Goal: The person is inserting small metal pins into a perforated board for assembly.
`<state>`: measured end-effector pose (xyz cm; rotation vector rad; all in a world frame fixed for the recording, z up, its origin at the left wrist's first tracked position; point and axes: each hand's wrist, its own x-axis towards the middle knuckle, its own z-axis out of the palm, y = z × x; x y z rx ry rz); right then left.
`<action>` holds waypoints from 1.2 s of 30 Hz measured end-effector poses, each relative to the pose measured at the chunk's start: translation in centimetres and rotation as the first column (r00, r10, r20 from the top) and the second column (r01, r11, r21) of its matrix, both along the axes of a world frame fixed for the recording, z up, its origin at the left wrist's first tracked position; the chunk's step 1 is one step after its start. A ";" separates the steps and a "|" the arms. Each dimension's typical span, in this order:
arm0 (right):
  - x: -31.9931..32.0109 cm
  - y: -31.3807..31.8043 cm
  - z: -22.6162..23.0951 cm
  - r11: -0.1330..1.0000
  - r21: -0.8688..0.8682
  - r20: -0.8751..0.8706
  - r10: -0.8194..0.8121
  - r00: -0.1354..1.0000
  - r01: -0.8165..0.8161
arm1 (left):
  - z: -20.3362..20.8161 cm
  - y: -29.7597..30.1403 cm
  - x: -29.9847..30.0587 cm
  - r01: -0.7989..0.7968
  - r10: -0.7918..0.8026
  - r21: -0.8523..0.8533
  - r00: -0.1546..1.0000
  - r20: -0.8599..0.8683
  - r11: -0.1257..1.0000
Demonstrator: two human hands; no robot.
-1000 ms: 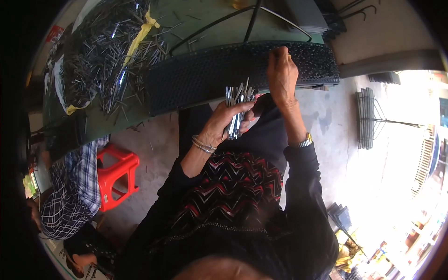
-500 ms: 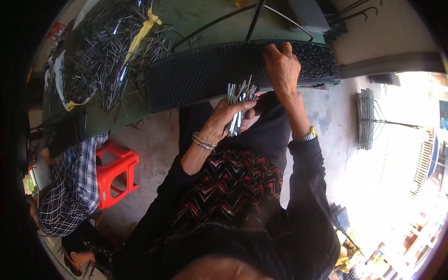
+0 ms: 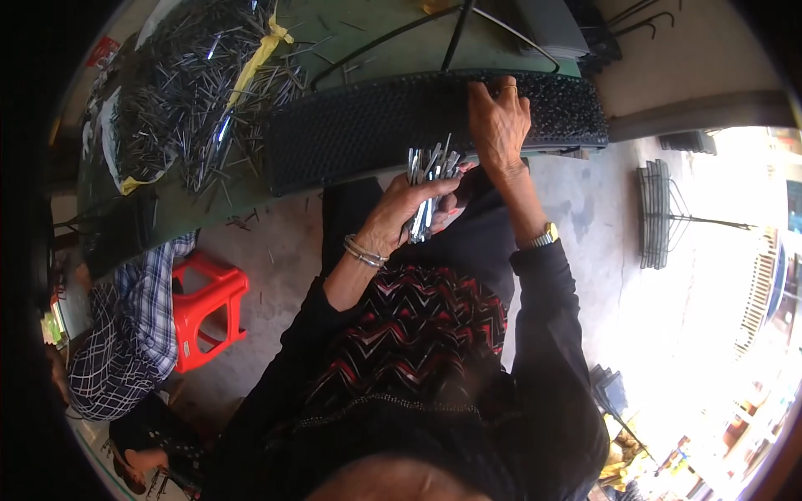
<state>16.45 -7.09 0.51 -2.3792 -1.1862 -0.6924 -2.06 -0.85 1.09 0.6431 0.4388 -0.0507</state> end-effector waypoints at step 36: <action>0.5 0.7 -0.6 0.986 0.145 0.015 0.083 0.996 -0.084 | -0.4 -0.2 -0.1 -0.016 0.016 -0.005 1.000 -0.012 1.000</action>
